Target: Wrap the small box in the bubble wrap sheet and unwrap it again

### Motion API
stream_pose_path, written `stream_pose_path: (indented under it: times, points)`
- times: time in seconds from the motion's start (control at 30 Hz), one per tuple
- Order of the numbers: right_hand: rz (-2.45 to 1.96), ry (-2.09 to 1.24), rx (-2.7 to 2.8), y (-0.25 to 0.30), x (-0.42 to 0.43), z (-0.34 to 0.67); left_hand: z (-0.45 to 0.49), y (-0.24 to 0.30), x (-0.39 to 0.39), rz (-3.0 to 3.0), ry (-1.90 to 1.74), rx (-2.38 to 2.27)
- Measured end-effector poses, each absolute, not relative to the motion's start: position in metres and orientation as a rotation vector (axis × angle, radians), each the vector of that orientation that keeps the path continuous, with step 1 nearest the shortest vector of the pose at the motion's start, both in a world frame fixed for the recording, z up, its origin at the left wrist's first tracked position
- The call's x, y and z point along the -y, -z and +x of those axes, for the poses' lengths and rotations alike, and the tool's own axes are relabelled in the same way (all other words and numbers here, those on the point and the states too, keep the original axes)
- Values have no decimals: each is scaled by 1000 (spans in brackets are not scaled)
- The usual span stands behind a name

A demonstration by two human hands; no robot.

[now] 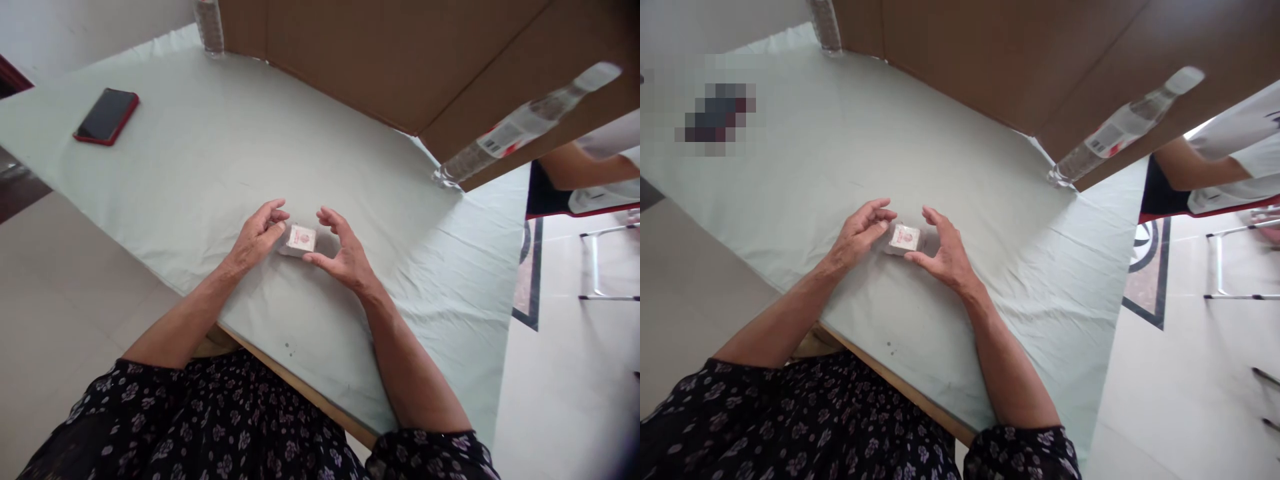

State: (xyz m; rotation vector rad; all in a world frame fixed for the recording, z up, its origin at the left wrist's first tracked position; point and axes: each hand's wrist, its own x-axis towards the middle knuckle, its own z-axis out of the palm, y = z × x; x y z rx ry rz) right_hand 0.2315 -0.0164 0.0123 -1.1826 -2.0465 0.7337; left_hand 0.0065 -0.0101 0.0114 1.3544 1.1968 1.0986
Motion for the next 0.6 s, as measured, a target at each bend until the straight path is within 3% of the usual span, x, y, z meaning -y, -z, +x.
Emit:
stream_pose_path:
  times: [0.2,0.6]
  points:
    - [-1136,-883,1991,-3,16,239,5,-10,11,1355,-999,-1110]
    - [-1147,-786,1972,4,22,224,8,-4,17,1681,-942,-1046]
